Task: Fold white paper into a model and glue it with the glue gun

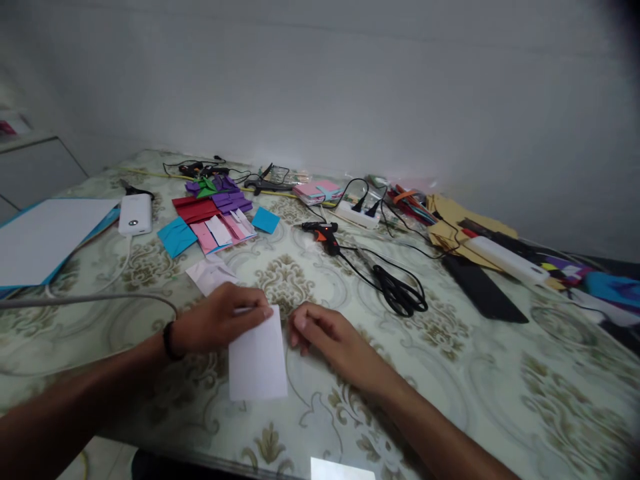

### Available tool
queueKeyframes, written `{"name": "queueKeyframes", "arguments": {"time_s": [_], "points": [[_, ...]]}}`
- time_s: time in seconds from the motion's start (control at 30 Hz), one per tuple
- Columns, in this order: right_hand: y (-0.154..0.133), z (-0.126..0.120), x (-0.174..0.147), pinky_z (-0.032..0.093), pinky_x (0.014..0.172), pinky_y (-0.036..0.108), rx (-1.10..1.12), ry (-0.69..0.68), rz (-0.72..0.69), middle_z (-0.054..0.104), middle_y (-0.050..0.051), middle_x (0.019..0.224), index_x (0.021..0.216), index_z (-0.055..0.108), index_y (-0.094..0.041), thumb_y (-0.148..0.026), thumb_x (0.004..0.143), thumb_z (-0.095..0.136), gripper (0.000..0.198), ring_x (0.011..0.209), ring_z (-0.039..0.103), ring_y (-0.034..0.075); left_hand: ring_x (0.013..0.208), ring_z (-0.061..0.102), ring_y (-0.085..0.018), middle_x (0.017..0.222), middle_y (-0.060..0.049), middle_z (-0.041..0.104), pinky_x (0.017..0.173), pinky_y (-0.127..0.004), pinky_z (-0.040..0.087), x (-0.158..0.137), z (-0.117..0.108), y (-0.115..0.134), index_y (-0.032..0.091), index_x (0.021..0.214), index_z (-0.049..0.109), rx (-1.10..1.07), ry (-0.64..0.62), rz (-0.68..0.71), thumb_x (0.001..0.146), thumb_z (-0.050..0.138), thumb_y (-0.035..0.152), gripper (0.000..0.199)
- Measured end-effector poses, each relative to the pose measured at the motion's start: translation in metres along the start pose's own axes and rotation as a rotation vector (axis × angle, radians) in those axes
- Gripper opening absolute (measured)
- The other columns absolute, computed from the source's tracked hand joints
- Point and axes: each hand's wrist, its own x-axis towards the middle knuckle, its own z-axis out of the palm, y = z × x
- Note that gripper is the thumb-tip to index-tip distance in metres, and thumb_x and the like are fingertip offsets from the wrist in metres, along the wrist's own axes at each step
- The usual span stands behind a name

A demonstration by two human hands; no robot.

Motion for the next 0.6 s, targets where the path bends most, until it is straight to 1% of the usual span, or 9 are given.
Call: {"name": "queueKeyframes", "arguments": {"time_s": [0.07,0.1,0.17,0.23,0.33,0.43,0.53,0.6], "points": [[0.0,0.006,-0.002,0.037,0.059,0.024,-0.092,-0.031,0.005,0.054,-0.002,0.071,0.081,0.055,-0.017,-0.048,0.096,0.056,0.034,0.064,0.046,0.012,0.063,0.049,-0.008,0.066,0.004,0.058,0.059,-0.019,0.035,0.0,0.012,0.0,0.014,0.077,0.063,0.032,-0.09,0.034,0.097,0.051,0.029,0.028],[0.0,0.009,-0.003,0.034,0.057,0.024,-0.15,-0.032,-0.002,0.05,-0.003,0.069,0.078,0.053,-0.018,-0.047,0.095,0.059,0.034,0.062,0.043,0.011,0.062,0.048,-0.008,0.066,0.004,0.057,0.06,-0.019,0.035,0.0,0.017,0.0,0.014,0.077,0.063,0.039,-0.105,0.052,0.096,0.052,0.028,0.026],[0.001,0.011,-0.003,0.031,0.056,0.024,-0.256,-0.024,-0.033,0.044,-0.004,0.066,0.071,0.049,-0.018,-0.044,0.094,0.061,0.036,0.062,0.039,0.01,0.061,0.047,-0.008,0.063,0.004,0.055,0.058,-0.019,0.034,0.001,0.023,-0.003,0.014,0.074,0.062,0.052,-0.114,0.045,0.095,0.053,0.027,0.027],[0.001,0.01,-0.003,0.03,0.057,0.024,-0.324,-0.006,-0.069,0.043,-0.004,0.064,0.068,0.047,-0.018,-0.041,0.096,0.058,0.038,0.062,0.038,0.01,0.061,0.046,-0.008,0.064,0.004,0.054,0.057,-0.019,0.033,0.001,0.023,-0.005,0.014,0.074,0.061,0.046,-0.105,0.031,0.095,0.053,0.028,0.027],[0.0,0.003,-0.002,0.03,0.057,0.025,-0.382,0.047,-0.095,0.041,-0.004,0.062,0.065,0.043,-0.018,-0.041,0.099,0.05,0.042,0.061,0.038,0.01,0.062,0.045,-0.008,0.066,0.004,0.053,0.057,-0.019,0.033,0.001,0.016,-0.006,0.014,0.077,0.06,0.024,-0.093,0.026,0.097,0.049,0.03,0.027],[-0.003,0.001,-0.003,0.032,0.057,0.024,-0.367,0.076,-0.093,0.045,-0.004,0.063,0.068,0.05,-0.018,-0.04,0.1,0.05,0.039,0.062,0.042,0.011,0.062,0.044,-0.008,0.066,0.004,0.052,0.057,-0.02,0.033,0.0,0.013,-0.006,0.014,0.076,0.059,0.036,-0.105,0.036,0.097,0.048,0.03,0.028],[-0.004,0.005,-0.004,0.034,0.058,0.023,-0.323,0.049,-0.114,0.053,-0.002,0.065,0.075,0.061,-0.016,-0.038,0.098,0.053,0.033,0.063,0.046,0.011,0.059,0.043,-0.008,0.063,0.005,0.052,0.057,-0.02,0.032,-0.001,0.015,-0.005,0.014,0.074,0.059,0.062,-0.14,0.043,0.094,0.052,0.026,0.024],[-0.005,0.005,-0.005,0.035,0.059,0.023,-0.291,0.021,-0.148,0.055,-0.002,0.064,0.074,0.064,-0.015,-0.036,0.097,0.054,0.033,0.061,0.047,0.011,0.057,0.042,-0.007,0.06,0.005,0.049,0.055,-0.02,0.031,-0.001,0.016,-0.004,0.014,0.072,0.059,0.053,-0.153,0.054,0.09,0.054,0.021,0.02]]}}
